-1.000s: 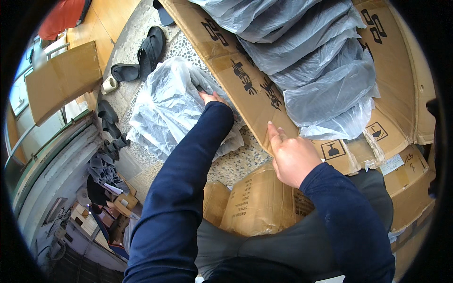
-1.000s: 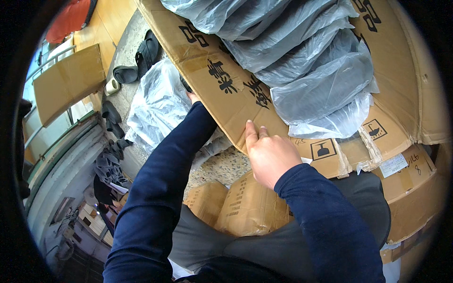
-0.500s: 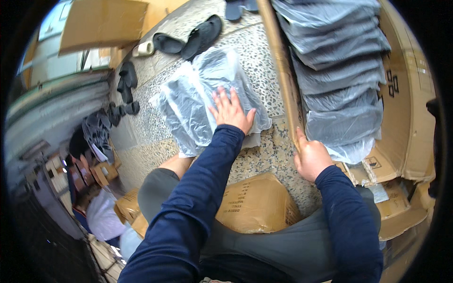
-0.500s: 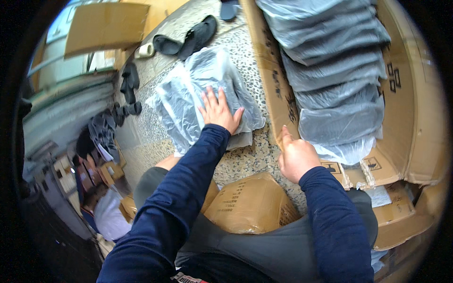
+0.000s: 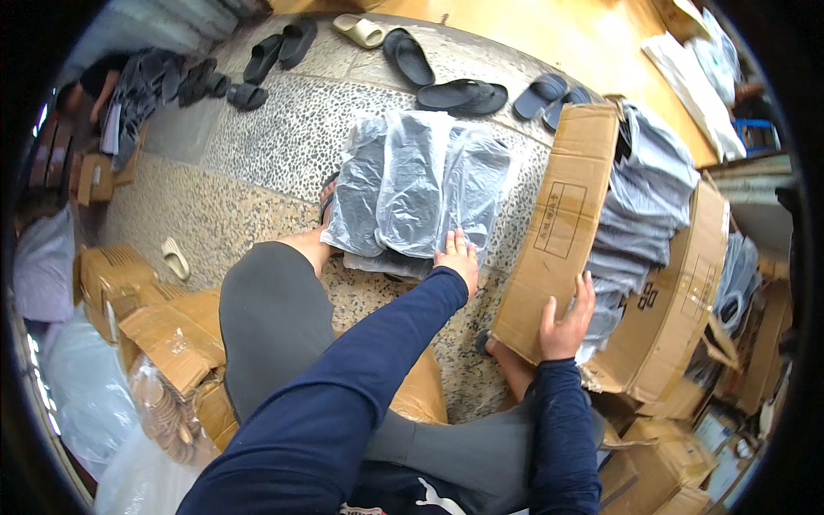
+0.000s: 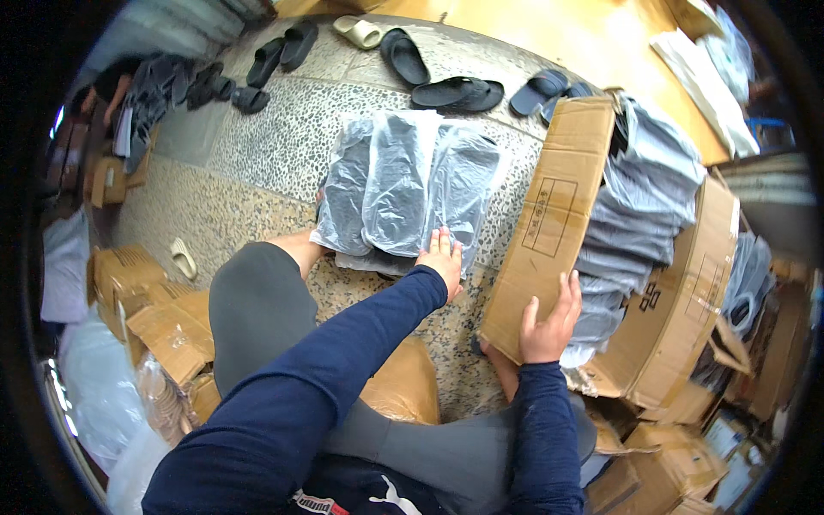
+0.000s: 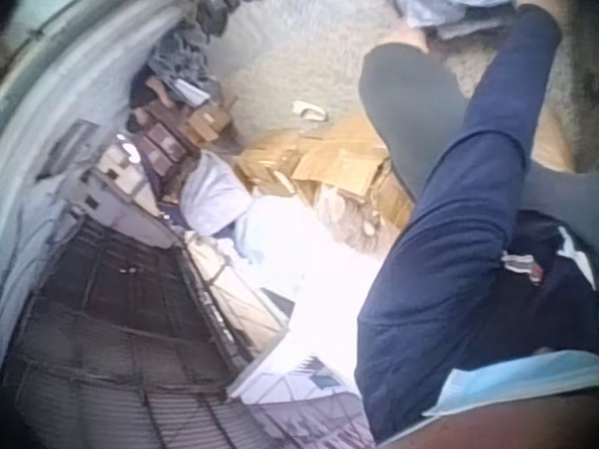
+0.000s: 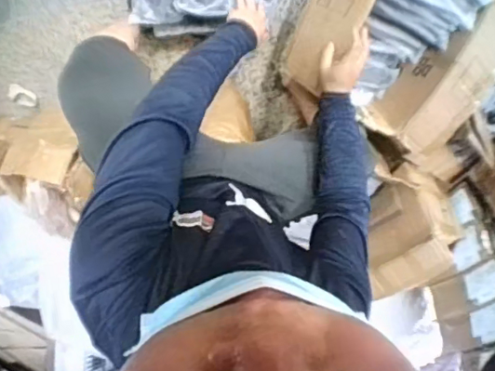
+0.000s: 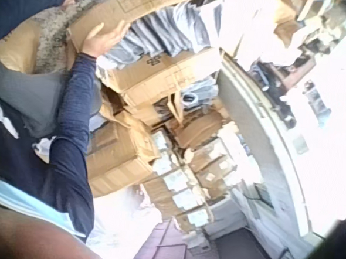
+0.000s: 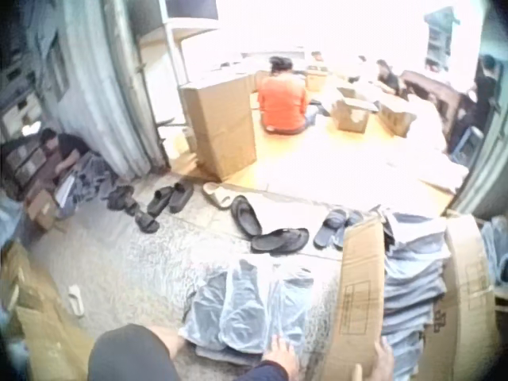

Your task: The person sits on the floor and repeatedly picks up plastic-wrapped packages from a cardboard box, then places them into a growing stack on the floor. The person handles the packages one at a time and occasionally adjusts the stack.

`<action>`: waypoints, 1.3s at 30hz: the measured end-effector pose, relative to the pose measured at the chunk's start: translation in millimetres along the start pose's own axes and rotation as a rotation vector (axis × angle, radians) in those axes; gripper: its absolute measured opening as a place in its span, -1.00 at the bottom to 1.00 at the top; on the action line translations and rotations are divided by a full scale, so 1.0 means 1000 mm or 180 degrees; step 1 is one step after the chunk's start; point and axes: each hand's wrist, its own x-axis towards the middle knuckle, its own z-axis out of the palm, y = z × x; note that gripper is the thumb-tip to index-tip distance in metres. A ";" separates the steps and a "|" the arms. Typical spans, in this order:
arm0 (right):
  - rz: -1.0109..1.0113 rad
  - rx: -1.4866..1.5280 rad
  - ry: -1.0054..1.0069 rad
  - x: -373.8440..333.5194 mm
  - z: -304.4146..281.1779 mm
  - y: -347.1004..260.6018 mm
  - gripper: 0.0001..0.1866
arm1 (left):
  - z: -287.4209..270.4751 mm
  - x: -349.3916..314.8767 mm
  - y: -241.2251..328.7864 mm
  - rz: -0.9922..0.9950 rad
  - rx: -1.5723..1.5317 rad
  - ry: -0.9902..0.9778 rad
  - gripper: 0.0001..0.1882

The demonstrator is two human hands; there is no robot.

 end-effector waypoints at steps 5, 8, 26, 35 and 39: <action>0.1375 0.1599 -0.1632 0.042 0.082 -0.015 -0.46 | -0.003 0.007 -0.028 0.0629 0.0500 0.0609 -0.44; 0.2618 0.1281 -0.1084 0.053 0.169 0.044 -0.37 | -0.028 -0.001 -0.037 0.0698 0.0120 0.0822 -0.30; 0.1649 0.0478 -0.1639 0.091 0.169 -0.043 -0.07 | -0.040 -0.018 -0.063 -0.0327 -0.0069 -0.0155 -0.10; 0.0427 0.0300 -0.1033 0.036 -0.048 0.052 -0.40 | -0.040 -0.054 -0.032 0.0707 -0.0380 0.0917 -0.20; 0.1345 0.0574 -0.2600 -0.041 -0.044 0.089 0.04 | -0.039 -0.058 0.021 0.1425 -0.0658 0.1098 -0.24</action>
